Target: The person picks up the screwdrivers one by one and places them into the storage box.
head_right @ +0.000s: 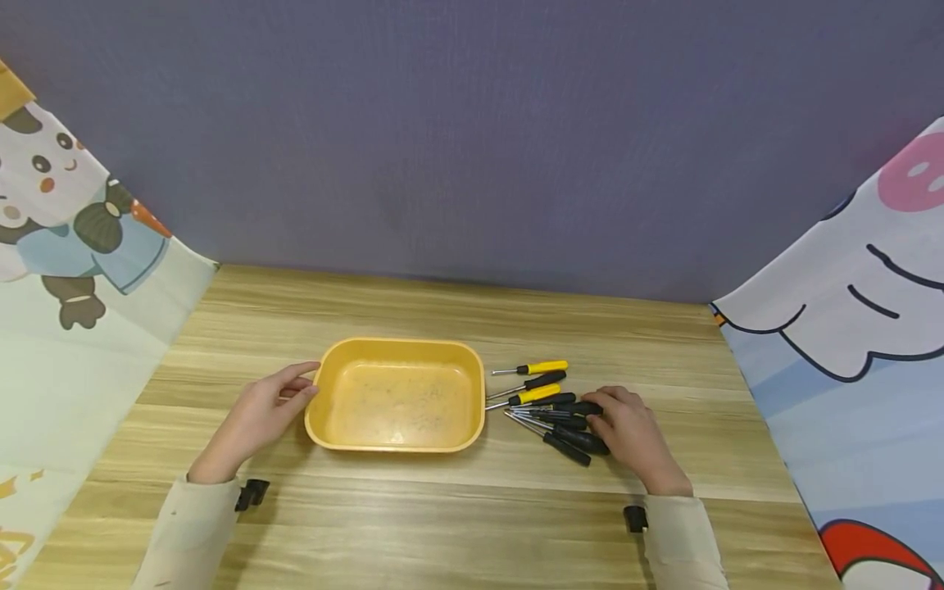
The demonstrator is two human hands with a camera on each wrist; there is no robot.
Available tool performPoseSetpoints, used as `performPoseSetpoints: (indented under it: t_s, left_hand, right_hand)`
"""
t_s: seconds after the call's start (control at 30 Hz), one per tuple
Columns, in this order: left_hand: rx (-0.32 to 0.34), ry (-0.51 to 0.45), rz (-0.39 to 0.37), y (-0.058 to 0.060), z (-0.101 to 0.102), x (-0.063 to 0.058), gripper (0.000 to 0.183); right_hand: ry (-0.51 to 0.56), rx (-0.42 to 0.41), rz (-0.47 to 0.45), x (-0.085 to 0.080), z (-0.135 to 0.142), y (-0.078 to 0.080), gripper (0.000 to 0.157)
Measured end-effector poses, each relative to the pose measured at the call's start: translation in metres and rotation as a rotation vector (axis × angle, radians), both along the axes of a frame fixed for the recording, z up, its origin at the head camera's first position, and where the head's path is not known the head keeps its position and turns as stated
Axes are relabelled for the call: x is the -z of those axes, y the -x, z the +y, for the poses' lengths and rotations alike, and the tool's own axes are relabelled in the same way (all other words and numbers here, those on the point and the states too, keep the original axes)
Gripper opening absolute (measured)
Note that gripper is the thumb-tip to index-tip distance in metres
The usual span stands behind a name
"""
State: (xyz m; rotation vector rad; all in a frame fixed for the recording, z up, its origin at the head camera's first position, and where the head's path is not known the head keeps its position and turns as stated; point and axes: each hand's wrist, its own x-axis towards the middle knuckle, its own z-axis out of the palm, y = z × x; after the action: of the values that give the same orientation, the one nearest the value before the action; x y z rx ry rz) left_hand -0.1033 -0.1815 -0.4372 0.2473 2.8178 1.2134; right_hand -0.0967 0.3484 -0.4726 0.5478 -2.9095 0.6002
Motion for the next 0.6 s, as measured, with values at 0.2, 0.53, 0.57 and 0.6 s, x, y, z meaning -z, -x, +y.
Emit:
performPoseSetpoints:
  t_s: [0.2,0.53,0.57,0.6]
  left_hand:
    - [-0.003,-0.003,0.005,0.000,0.000,0.001,0.041]
    - [-0.006,-0.001,0.009,0.000,0.000,0.000,0.041]
    - [-0.006,-0.002,0.010,0.000,0.000,0.000,0.041]
    - [-0.005,-0.002,0.010,-0.001,0.000,0.000,0.041]
  right_hand:
    - [-0.014,0.025,0.022,0.001,0.001,-0.002,0.033]
    - [-0.036,0.060,0.060,-0.008,0.000,-0.006,0.035]
    - [-0.036,0.061,0.074,-0.009,0.000,-0.006,0.035]
    - [-0.035,0.059,0.091,-0.010,-0.001,-0.006,0.036]
